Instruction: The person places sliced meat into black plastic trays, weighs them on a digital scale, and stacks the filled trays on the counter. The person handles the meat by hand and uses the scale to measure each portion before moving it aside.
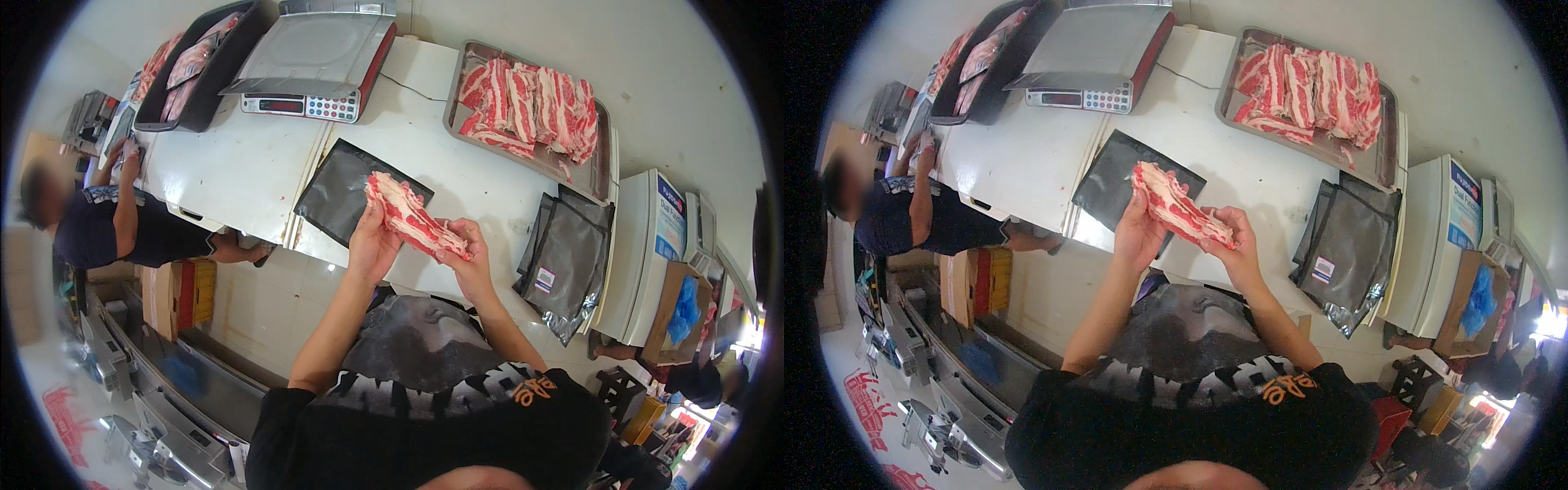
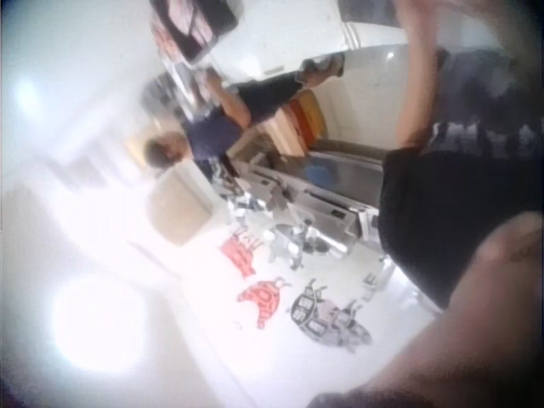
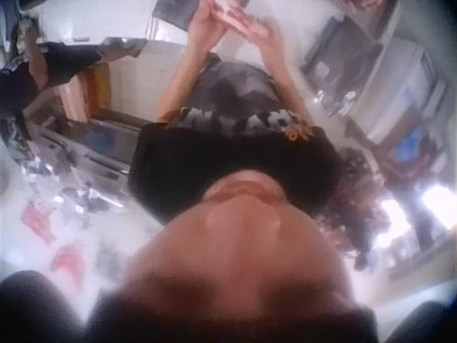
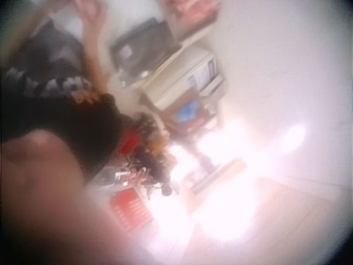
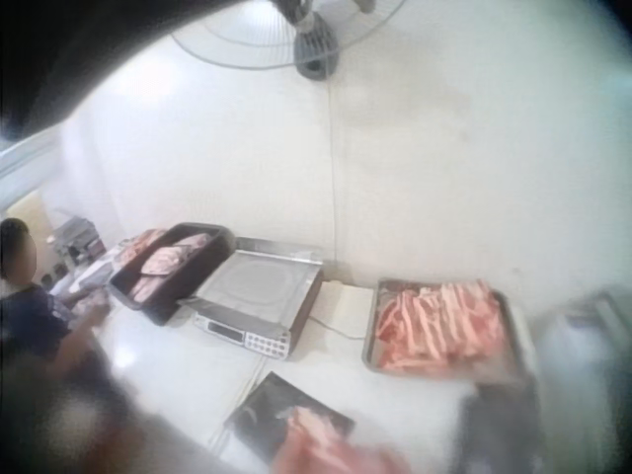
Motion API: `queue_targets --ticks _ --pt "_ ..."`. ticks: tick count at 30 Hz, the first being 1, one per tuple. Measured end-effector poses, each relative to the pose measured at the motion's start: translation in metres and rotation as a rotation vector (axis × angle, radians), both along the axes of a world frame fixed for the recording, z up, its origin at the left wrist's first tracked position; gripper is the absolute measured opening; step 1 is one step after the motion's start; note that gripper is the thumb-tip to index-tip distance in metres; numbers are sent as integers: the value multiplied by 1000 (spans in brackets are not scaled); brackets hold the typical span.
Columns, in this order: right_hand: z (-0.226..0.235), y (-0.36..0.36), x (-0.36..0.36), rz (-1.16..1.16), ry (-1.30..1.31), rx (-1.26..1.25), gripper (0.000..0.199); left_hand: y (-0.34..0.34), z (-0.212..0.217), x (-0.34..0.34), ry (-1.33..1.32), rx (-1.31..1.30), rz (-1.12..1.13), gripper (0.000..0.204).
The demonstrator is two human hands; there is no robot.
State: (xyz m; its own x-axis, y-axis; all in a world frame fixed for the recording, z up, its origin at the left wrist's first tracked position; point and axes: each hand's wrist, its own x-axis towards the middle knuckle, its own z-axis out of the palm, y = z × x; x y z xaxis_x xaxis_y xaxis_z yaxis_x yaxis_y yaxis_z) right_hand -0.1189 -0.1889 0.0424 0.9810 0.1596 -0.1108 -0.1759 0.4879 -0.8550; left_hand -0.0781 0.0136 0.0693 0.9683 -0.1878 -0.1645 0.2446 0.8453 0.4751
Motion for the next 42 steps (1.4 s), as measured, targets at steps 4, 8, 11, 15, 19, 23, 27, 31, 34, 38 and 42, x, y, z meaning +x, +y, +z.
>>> queue_targets --ticks 4,8,11,15,19,23,27,31,34,38,42 --pt "6 -9 7 -4 -248 -427 64 1 0 0 97 73 -26 50" --pt "21 -5 16 56 -566 -751 71 -10 -5 -5 113 -26 -123 46" --pt "14 5 26 125 -593 -695 76 -35 46 -10 165 96 -89 52" --pt "-58 -19 34 357 56 438 50 -32 83 -3 -31 146 -277 67" --pt "-37 -20 46 274 341 698 51 -15 81 2 -57 341 -216 74" --pt "-36 -40 39 201 412 565 59 16 57 4 -177 839 -192 60" --pt "-20 -49 29 278 397 396 60 26 -5 -20 -428 1611 -73 38" --pt "-1 -47 21 298 332 400 58 21 -42 -37 -591 1896 138 32" --pt "12 -47 20 344 471 397 57 22 -63 -37 -553 1905 244 22" --pt "13 -43 19 370 496 518 55 21 -71 -33 -581 1876 344 12" --pt "-19 -37 23 366 637 528 50 17 -60 -32 -336 1616 346 7"
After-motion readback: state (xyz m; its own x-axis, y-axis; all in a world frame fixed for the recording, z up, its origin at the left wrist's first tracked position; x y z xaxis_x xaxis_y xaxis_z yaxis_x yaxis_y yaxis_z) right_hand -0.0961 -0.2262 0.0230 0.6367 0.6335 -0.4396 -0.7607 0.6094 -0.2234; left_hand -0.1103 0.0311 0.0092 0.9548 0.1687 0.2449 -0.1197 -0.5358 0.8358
